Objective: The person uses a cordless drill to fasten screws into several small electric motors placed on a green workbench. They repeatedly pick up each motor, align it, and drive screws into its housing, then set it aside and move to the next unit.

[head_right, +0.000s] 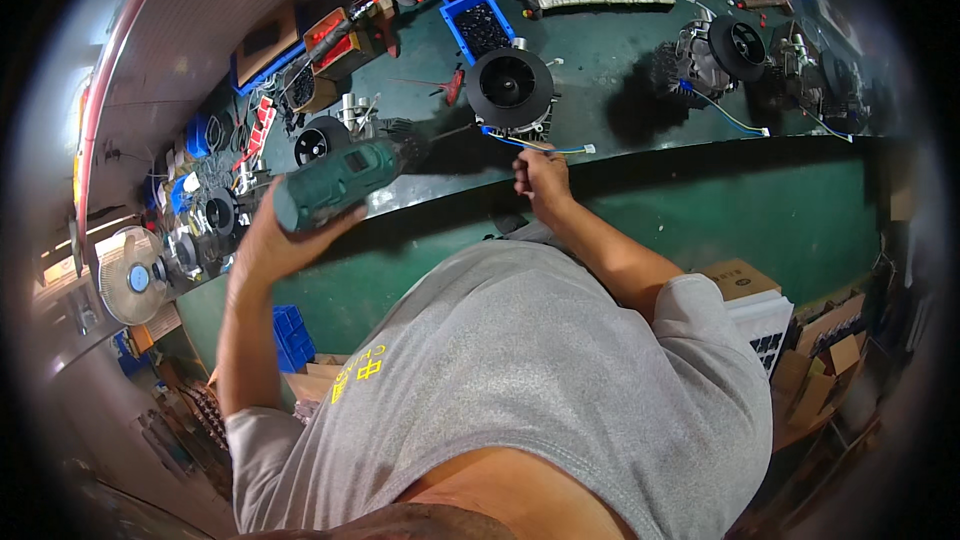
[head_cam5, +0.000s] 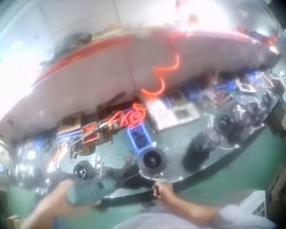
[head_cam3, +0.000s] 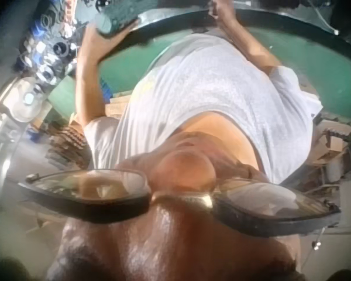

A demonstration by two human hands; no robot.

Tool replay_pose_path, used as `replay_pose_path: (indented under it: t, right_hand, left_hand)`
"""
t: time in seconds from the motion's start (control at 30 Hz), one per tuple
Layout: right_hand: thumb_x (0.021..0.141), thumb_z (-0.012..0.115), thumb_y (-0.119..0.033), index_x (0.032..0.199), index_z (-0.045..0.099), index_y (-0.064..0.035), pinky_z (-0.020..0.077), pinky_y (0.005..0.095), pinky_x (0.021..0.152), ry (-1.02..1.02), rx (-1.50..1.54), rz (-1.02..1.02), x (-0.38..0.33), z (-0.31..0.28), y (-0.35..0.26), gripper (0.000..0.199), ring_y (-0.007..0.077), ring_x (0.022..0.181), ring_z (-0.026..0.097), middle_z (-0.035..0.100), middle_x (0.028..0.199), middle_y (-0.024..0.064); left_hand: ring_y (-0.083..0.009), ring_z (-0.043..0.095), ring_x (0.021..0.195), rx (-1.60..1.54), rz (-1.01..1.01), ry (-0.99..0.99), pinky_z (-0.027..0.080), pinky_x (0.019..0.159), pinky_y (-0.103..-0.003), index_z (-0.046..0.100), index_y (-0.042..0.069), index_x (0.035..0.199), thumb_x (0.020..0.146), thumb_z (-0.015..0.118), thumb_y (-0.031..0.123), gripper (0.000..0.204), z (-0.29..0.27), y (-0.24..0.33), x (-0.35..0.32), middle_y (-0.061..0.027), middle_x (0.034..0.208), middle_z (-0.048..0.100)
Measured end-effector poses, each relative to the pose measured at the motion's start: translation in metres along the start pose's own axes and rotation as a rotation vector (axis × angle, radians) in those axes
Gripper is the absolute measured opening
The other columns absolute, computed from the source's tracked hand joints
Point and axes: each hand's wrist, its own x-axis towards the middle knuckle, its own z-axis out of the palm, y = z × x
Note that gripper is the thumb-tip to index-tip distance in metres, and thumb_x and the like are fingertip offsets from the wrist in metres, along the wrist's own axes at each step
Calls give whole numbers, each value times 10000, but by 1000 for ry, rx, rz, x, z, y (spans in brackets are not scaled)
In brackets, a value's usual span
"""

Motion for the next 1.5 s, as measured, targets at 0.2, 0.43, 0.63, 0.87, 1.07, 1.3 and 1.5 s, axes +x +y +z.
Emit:
replay_pose_path:
  t: [0.2,0.43,0.63,0.87,1.07,1.3,1.5]
  right_hand:
    - [890,711,-172,1352,426,-2,440,261,543,75,-342,-497,-6,-9,-36,568,85,624,524,578,776,35]
    - [846,793,-254,1364,451,73,501,253,627,-20,-400,-584,34,-10,-50,702,98,702,622,696,861,99]
    - [809,794,-253,1325,496,109,494,255,603,61,-562,-543,37,-13,-50,697,107,675,631,702,800,109]
    - [806,777,-207,1338,485,118,501,272,591,39,-545,-568,44,-17,-45,688,114,643,623,681,749,93]
    - [802,781,-188,1334,484,117,495,258,593,37,-529,-570,38,-13,-49,681,106,641,610,679,762,87]
    - [877,703,-212,1319,547,51,491,256,612,-10,-514,-460,23,-22,-63,538,107,697,607,676,861,94]
    - [932,419,57,1341,519,73,560,271,727,-32,-258,-367,5,-81,-75,422,206,933,693,660,1160,170]
  left_hand:
    - [-309,689,877,252,-1,-475,536,809,-399,715,68,1051,790,811,271,345,-19,38,82,-136,943,724]
    - [-329,692,924,238,36,-529,538,860,-402,712,62,1076,789,801,253,355,-16,47,111,-143,1011,730]
    - [-325,692,924,266,15,-551,542,857,-397,716,76,1083,792,792,225,336,-15,50,119,-146,999,730]
    - [-334,685,918,289,9,-573,535,865,-399,710,67,1083,776,788,206,346,-12,55,126,-147,1006,725]
    - [-336,677,941,302,23,-551,531,861,-404,705,75,1086,772,792,219,356,-9,55,120,-145,1012,722]
    - [-318,678,919,380,95,-503,527,852,-400,692,99,1116,780,801,232,378,-8,64,107,-128,1005,724]
    - [-223,674,917,126,26,-465,520,867,-359,693,87,1146,792,823,189,390,-35,64,83,-72,1009,731]
